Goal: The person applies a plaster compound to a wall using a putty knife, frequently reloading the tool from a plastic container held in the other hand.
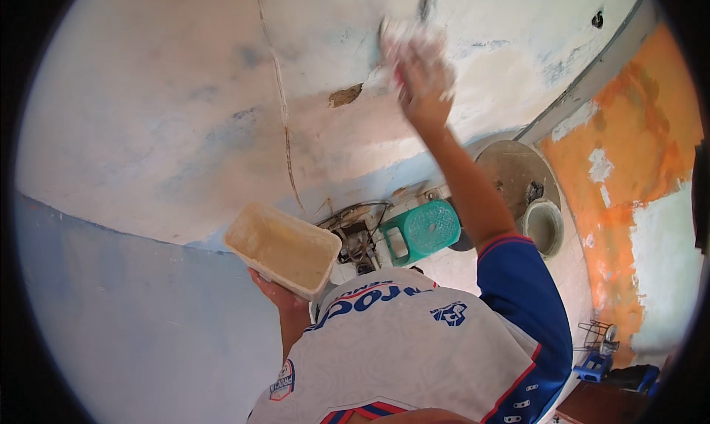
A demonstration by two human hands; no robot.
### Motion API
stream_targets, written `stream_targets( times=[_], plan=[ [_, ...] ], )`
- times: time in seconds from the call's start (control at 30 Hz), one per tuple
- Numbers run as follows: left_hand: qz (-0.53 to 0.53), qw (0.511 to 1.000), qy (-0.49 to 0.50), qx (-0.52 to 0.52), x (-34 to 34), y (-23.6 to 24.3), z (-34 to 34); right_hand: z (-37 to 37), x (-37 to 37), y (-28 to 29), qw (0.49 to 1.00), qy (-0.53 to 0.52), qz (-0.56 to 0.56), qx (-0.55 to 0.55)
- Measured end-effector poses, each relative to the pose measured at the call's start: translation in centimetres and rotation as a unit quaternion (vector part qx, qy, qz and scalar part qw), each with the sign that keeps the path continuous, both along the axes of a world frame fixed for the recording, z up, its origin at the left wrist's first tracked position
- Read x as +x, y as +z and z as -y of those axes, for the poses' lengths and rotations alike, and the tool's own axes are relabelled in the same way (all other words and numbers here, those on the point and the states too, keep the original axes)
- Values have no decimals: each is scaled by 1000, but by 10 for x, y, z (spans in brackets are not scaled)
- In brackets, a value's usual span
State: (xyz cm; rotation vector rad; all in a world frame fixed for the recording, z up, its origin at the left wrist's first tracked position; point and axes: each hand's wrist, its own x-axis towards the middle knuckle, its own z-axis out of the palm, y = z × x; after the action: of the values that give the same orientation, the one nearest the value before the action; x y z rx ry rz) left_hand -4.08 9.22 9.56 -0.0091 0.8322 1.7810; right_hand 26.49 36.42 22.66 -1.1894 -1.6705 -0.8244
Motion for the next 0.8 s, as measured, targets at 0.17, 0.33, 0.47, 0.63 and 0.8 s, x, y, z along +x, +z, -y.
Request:
stream_targets(
  times=[0.17, 0.33, 0.47, 0.63, 0.8],
  plan=[
    [27, 997, 1, 70, -8, -17, 7, 56, -21, -108, 979, 169, -56, -98],
    [13, 999, 15, 43, -15, -18, 15, 33, 6, 40, 972, 127, -190, 62],
    [-3, 998, 12, 54, -8, -9, 9, -4, 16, 70, 991, 3, -61, 121],
    [26, 998, -2, 54, -4, -6, 4, -27, -16, -21, 997, -32, -77, 3],
    [19, 997, 8, 70, -11, -9, 11, 29, 4, -16, 998, 34, -52, 5]
  ],
)
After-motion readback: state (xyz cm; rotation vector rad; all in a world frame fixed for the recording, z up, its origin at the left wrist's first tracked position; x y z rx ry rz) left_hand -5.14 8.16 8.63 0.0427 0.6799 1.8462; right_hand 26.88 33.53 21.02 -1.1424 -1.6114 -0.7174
